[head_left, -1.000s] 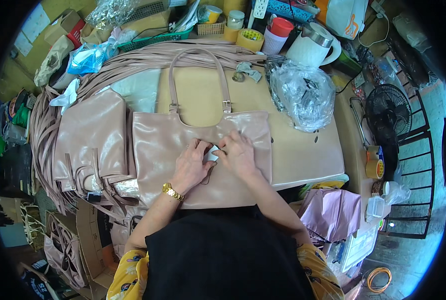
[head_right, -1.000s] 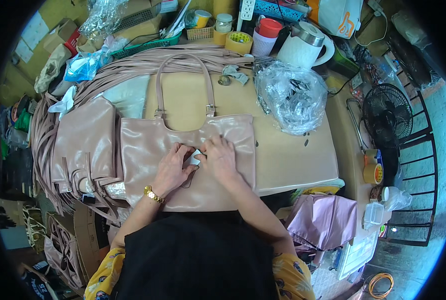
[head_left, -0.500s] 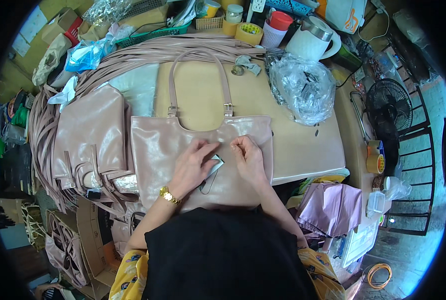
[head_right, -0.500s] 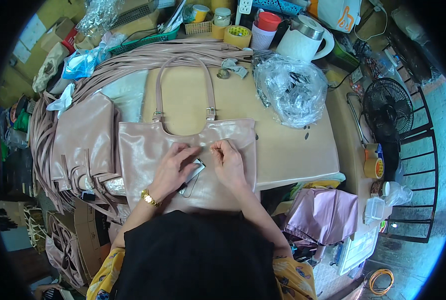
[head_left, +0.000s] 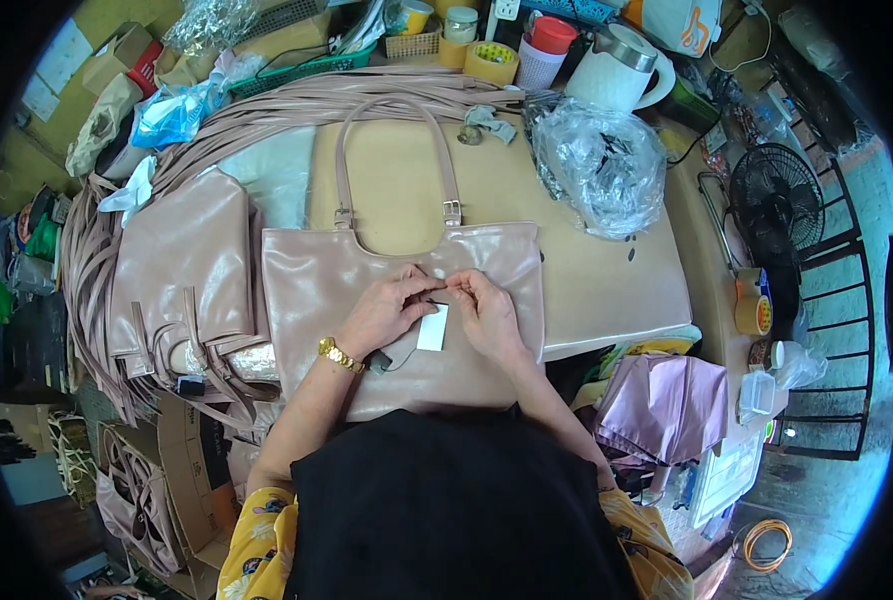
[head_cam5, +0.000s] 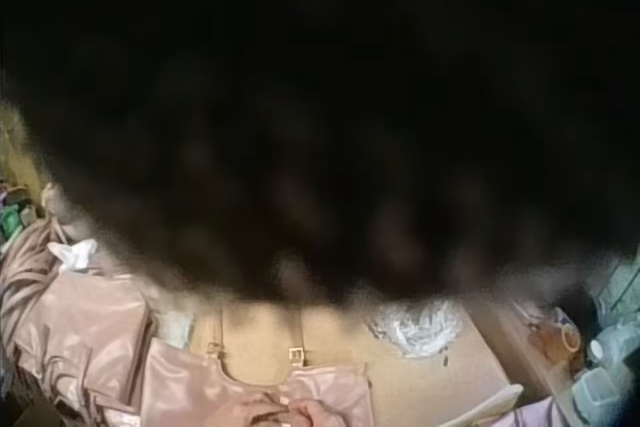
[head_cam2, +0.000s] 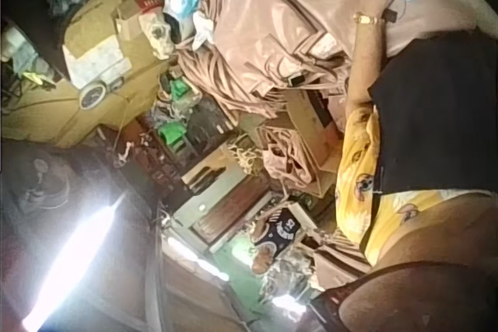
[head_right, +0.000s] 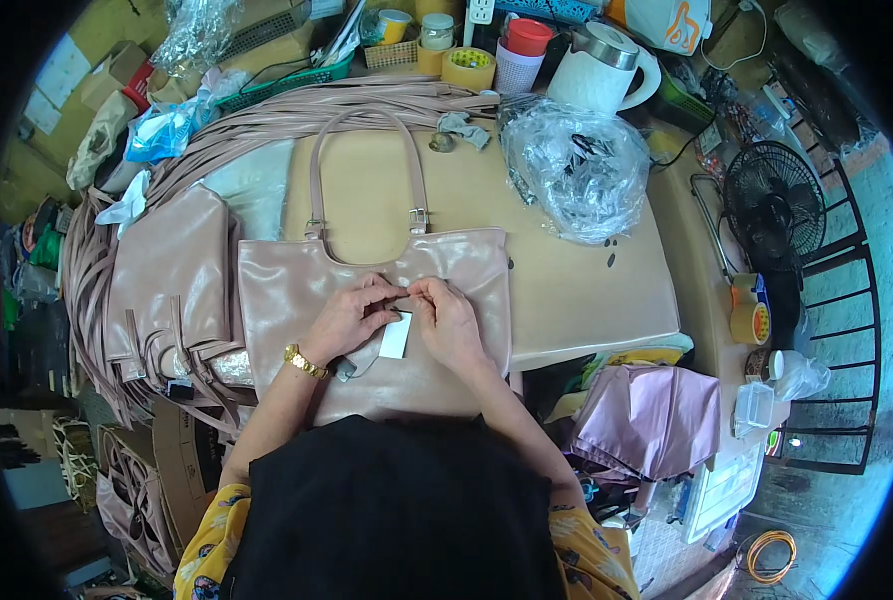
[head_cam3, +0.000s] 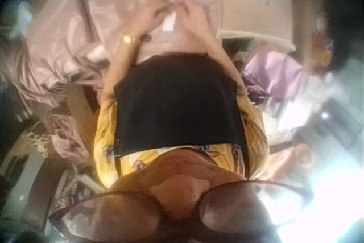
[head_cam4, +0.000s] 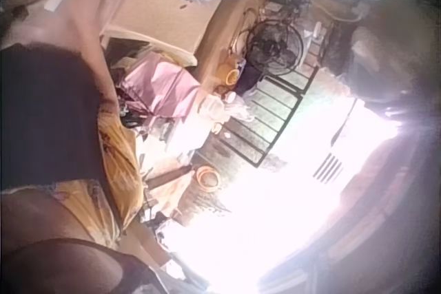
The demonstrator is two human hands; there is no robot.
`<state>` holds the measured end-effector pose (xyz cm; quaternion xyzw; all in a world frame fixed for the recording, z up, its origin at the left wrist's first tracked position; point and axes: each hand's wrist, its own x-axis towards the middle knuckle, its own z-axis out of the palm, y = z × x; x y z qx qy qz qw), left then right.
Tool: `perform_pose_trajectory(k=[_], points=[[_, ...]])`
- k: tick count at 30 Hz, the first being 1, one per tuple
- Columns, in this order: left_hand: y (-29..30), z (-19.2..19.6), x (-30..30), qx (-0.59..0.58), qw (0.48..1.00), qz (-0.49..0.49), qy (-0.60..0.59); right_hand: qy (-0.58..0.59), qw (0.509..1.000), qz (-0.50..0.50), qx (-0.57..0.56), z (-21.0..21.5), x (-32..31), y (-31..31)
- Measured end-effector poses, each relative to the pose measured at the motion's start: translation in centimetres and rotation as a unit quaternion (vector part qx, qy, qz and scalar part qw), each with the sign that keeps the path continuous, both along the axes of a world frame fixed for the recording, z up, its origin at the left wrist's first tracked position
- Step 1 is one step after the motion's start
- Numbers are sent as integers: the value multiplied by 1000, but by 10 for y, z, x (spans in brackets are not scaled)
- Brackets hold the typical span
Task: The person attaches tags to leather tote bags, wipes the surfaces of the bags with a cloth, and places the completed bags into a cardboard box.
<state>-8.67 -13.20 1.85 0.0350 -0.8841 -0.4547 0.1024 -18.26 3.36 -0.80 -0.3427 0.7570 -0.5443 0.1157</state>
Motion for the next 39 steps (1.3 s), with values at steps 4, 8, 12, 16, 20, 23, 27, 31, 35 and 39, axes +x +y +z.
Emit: perform_pose_trajectory(k=[4, 8, 12, 16, 20, 23, 27, 31, 35, 39], points=[[0, -10, -1, -56, 998, -1, 17, 58, 998, 9, 15, -1, 0, 1], [11, -15, -5, -136, 988, 47, 60, 78, 997, 13, 21, -1, 0, 0], [8, -12, -6, -76, 995, 67, 25, -21, 1000, 12, -3, 13, 7, -3], [15, 19, 1, -53, 995, 67, 43, -31, 995, 63, 72, 17, 5, -1], [8, 50, 9, -48, 988, 120, 84, -102, 991, 82, 33, 25, -4, 21], [4, 63, 6, -24, 991, 107, 79, -18, 997, 40, -61, 56, -1, 14], [18, 45, -24, 66, 989, 80, 101, -257, 941, 55, -212, 22, -5, -3], [7, 38, -61, 177, 971, 160, 3, -278, 935, 1, -220, 20, -30, -3], [-54, -45, -111, 56, 968, 169, -174, -103, 990, -56, -78, 24, -61, -10], [-32, -3, -114, 199, 962, 114, -146, -7, 998, -53, -18, 30, -89, -15]])
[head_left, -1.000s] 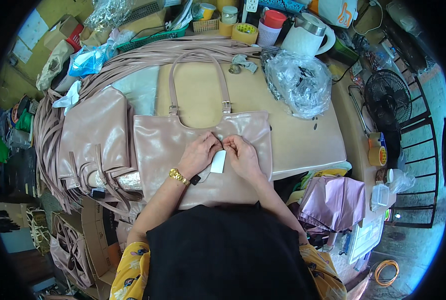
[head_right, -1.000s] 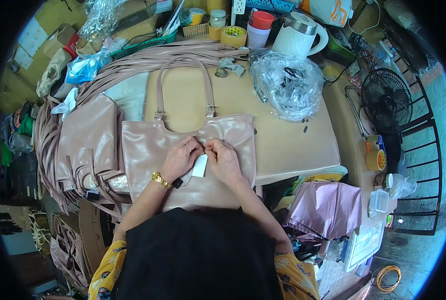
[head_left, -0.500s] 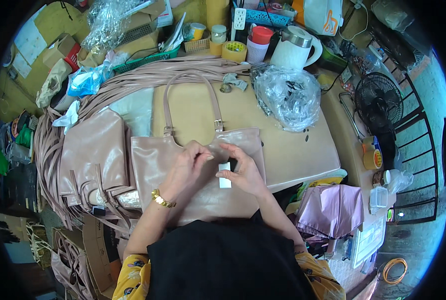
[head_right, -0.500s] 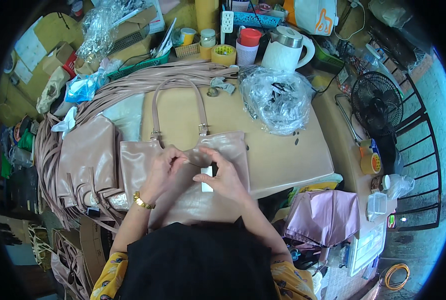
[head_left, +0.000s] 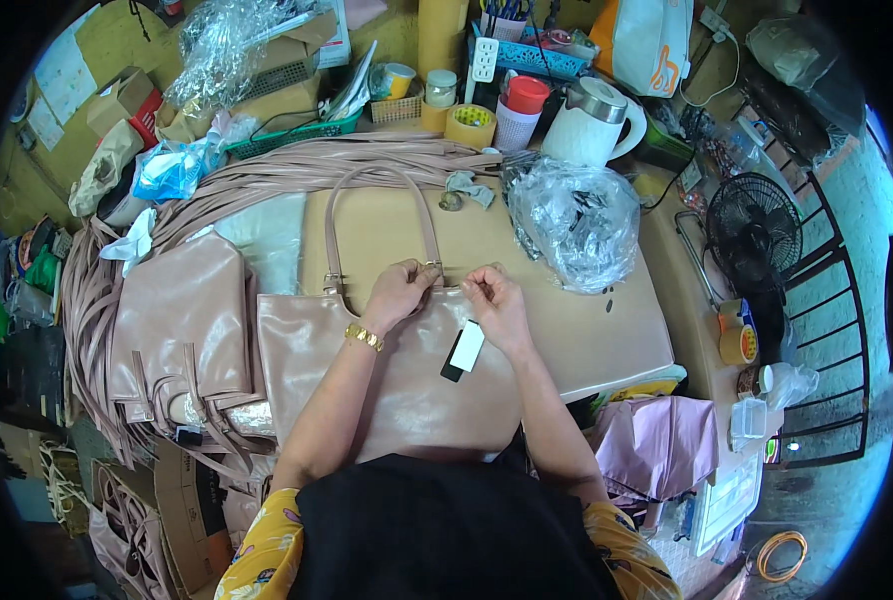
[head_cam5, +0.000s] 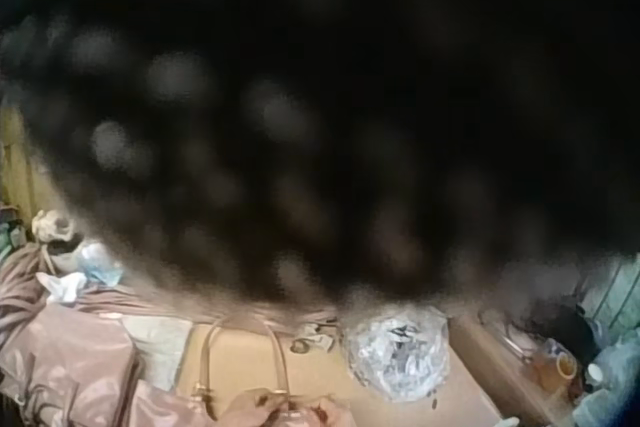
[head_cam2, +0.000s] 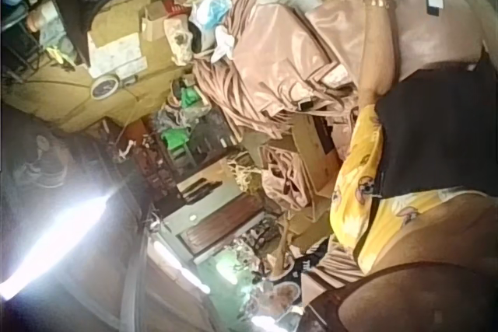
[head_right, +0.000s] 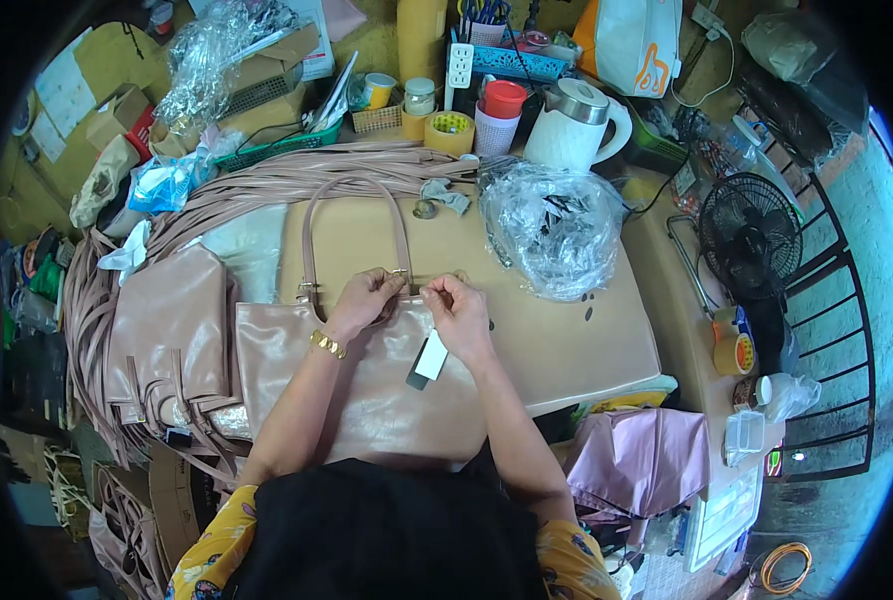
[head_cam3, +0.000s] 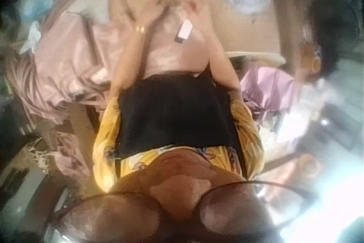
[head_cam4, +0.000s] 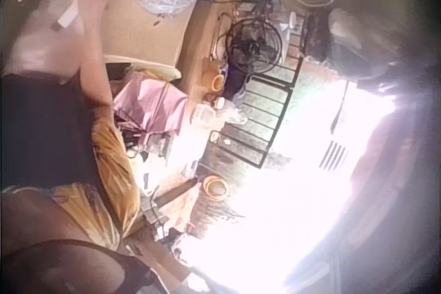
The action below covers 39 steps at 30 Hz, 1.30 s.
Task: The person attaches tags to leather tote bags, wipes the surfaces of the bags with a cloth, and places the completed bags into a cardboard box.
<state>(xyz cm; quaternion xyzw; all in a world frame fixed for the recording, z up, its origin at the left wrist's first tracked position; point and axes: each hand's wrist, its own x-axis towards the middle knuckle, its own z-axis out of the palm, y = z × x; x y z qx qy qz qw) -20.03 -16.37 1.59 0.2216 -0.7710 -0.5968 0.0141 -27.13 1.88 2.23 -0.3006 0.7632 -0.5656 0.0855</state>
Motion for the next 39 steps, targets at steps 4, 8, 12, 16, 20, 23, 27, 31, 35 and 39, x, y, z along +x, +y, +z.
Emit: perform_pose_trajectory(k=[4, 8, 12, 16, 20, 23, 27, 31, 35, 39], points=[[10, 15, 20, 78, 997, 11, 26, 1, 998, 52, -31, 4, -15, -8], [14, -1, 28, 89, 991, 42, 95, -63, 991, 118, -11, 5, -30, -15], [21, -2, 29, 70, 988, 71, 122, -26, 987, 156, 29, 13, -33, -23], [23, 2, 30, 27, 988, 80, 133, 8, 983, 151, 107, 14, -34, -34], [23, -1, 32, -2, 987, 87, 138, 8, 979, 138, 152, 21, -30, -39], [27, 12, 35, -67, 986, 97, 115, 15, 972, 147, 183, 36, -27, -38], [32, 18, 34, -98, 983, 118, 104, 41, 970, 139, 193, 49, -28, -43], [33, 18, 35, -96, 980, 116, 127, 26, 971, 129, 202, 50, -28, -44], [32, 11, 35, -99, 979, 113, 137, 59, 963, 150, 216, 56, -23, -42], [34, 10, 33, -91, 980, 116, 137, 85, 953, 182, 225, 60, -26, -43]])
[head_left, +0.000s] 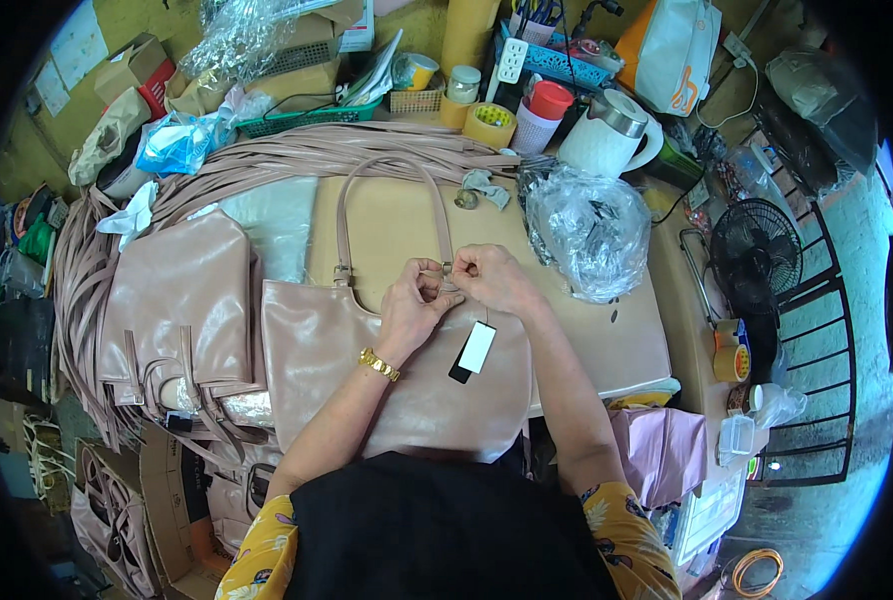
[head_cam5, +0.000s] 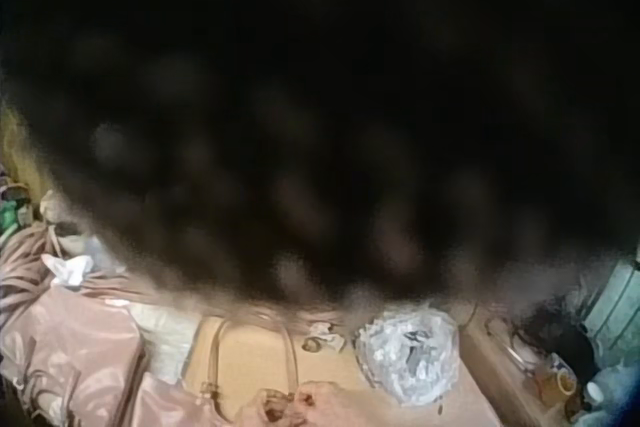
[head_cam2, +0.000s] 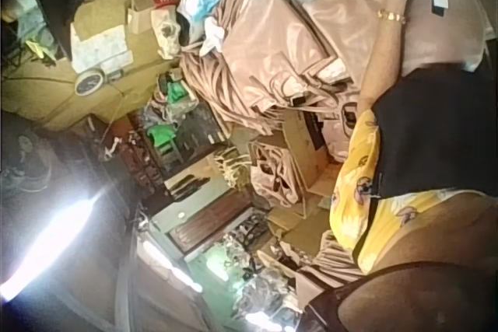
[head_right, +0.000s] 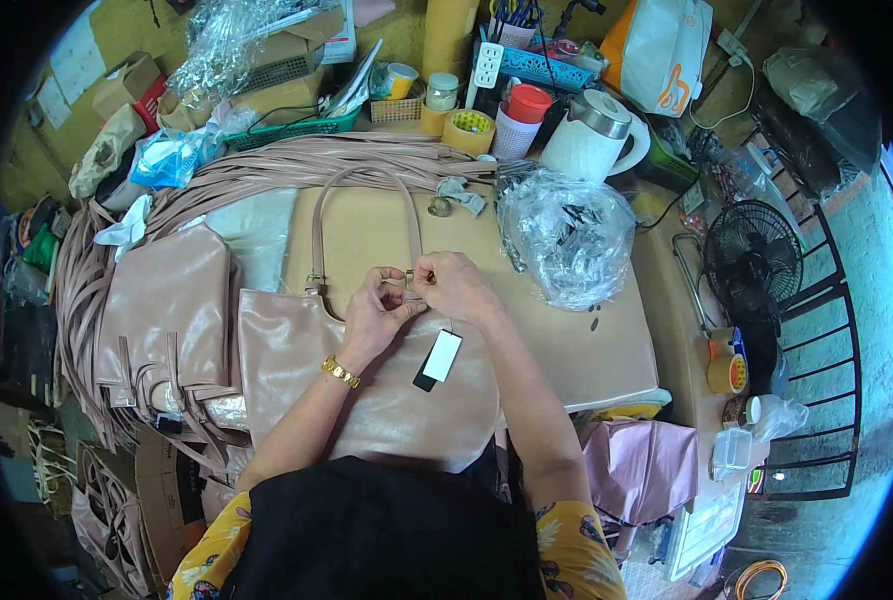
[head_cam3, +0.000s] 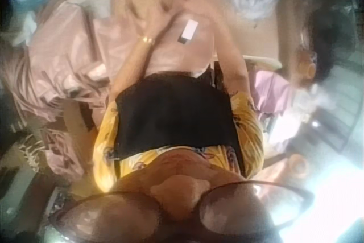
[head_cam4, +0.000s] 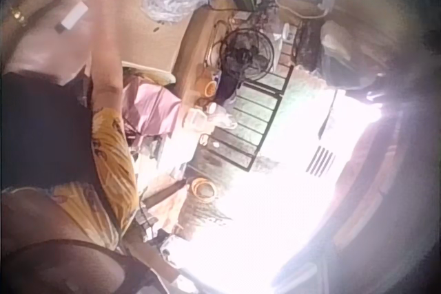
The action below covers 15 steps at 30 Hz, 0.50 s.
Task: The person attaches tags to leather tote bags, wipes the surfaces of the bags with a cloth, and places the completed bags into a cardboard box.
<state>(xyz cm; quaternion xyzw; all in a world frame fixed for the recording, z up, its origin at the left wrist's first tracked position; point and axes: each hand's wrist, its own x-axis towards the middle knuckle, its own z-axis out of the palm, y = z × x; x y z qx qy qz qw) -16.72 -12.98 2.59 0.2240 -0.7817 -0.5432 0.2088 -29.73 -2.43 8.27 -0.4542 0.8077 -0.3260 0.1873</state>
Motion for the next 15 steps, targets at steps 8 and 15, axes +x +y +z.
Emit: perform_pose_trajectory(k=[8, 15], points=[[0, -3, 0, -13, 999, -15, 31, 31, 997, 7, 66, 10, -3, -8], [-3, -8, 1, -12, 998, -30, 48, 45, 998, 29, 30, 9, -10, -5]])
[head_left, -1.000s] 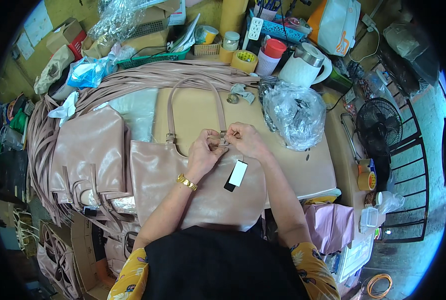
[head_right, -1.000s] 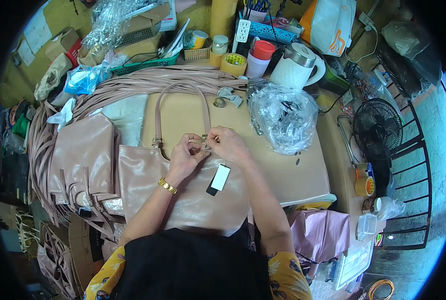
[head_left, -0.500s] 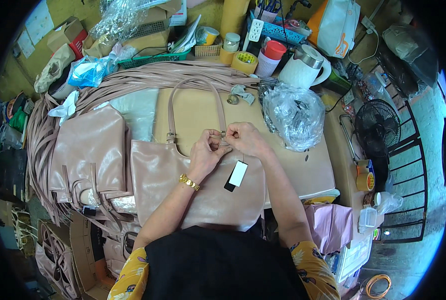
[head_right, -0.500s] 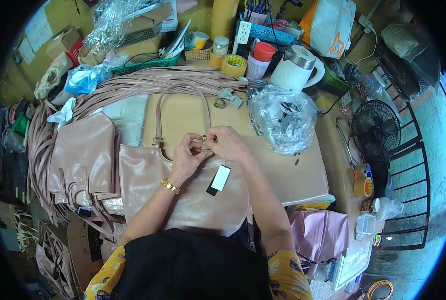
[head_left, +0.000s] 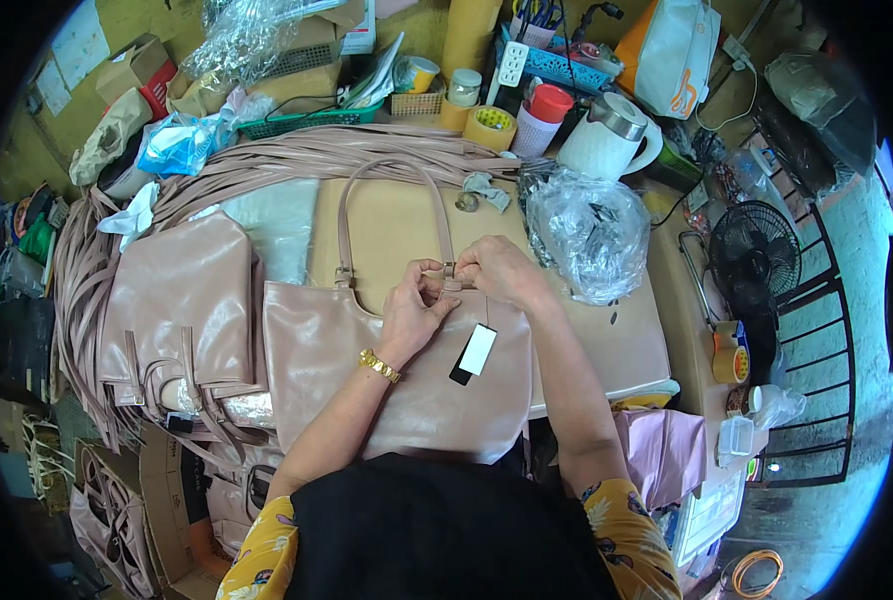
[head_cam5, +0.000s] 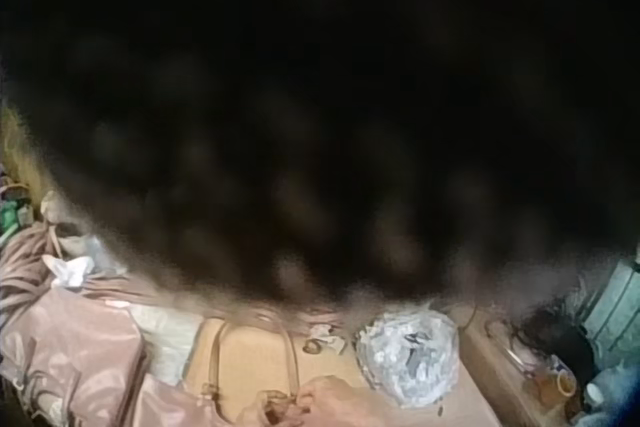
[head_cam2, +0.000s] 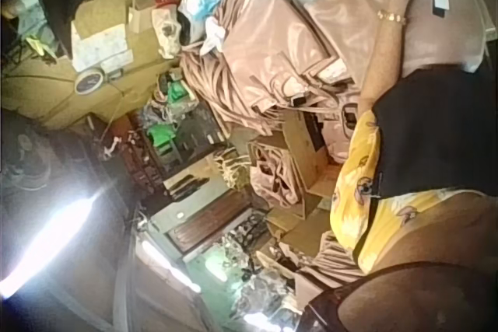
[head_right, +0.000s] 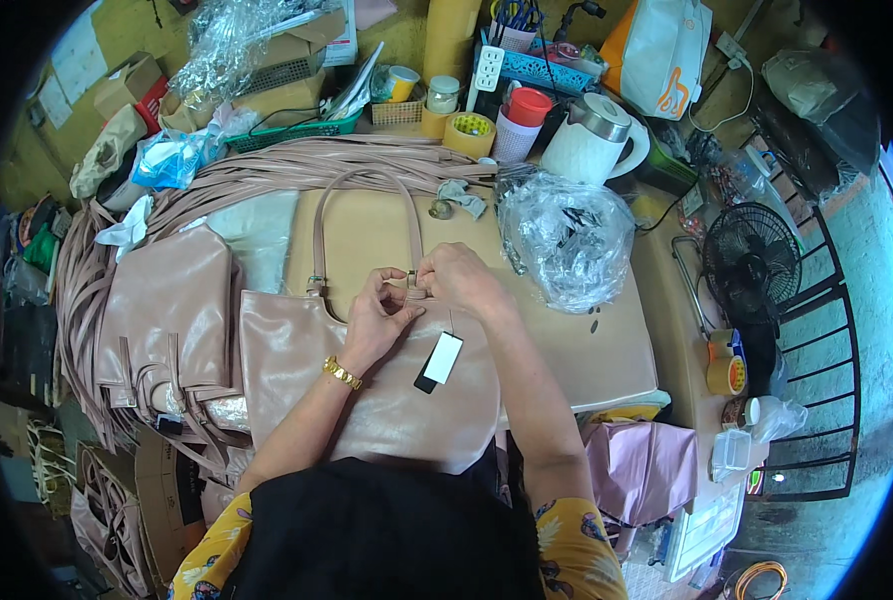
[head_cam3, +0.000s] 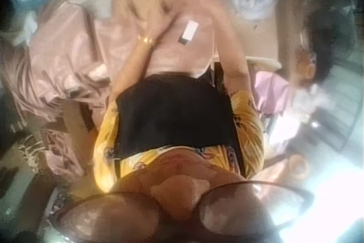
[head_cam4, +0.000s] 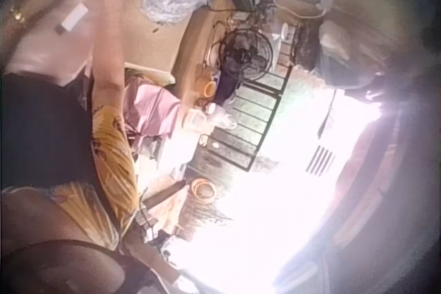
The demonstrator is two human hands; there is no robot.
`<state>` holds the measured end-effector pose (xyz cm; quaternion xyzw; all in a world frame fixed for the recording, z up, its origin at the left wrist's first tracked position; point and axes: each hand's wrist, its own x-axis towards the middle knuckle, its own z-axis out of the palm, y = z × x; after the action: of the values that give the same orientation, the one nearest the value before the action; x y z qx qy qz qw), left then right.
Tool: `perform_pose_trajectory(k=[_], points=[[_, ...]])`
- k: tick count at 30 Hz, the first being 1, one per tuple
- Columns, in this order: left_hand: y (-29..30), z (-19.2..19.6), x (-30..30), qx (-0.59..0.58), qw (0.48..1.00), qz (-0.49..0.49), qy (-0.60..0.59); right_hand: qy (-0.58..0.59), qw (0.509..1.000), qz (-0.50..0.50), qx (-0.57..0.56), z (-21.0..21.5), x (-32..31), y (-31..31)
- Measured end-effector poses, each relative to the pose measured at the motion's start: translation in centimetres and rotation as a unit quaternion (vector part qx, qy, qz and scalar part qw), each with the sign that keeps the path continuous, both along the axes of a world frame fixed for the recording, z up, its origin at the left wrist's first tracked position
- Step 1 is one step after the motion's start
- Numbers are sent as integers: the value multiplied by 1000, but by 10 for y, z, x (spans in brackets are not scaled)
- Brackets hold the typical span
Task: The person attaches tags to leather tote bags, wipes the surfaces of the bags with a cloth, and places the completed bags into a cardboard box.
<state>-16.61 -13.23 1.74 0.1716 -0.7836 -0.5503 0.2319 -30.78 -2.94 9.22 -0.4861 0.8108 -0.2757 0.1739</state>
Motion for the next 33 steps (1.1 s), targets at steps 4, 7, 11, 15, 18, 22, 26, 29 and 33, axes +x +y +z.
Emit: perform_pose_trajectory(k=[4, 7, 11, 15, 18, 22, 26, 29, 33], points=[[1, 5, 0, 2, 1000, 4, -6, -3, 1000, -14, 1, 10, 6, -3], [2, 8, 1, 1, 1000, 6, -6, 1, 1000, -21, -6, 4, 2, -4], [1, 3, 1, 17, 1000, 3, 11, -37, 999, 4, 2, 0, -3, -3], [1, 3, 2, 2, 1000, 5, -2, -35, 999, -2, 19, 10, -3, 0], [0, 0, 0, 20, 1000, -2, 18, -12, 1000, 4, 11, 12, -3, 5], [2, 2, 1, 16, 1000, 2, 12, 24, 999, 1, -33, 6, -5, 6], [2, 4, 1, 23, 1000, 1, 12, 61, 998, 1, -20, 5, -2, 5], [2, 6, 0, 20, 1000, 1, 12, 66, 998, 11, -10, 3, -1, 1], [1, 4, 1, 20, 1000, 0, 14, 94, 995, 11, -18, 1, 5, -5]])
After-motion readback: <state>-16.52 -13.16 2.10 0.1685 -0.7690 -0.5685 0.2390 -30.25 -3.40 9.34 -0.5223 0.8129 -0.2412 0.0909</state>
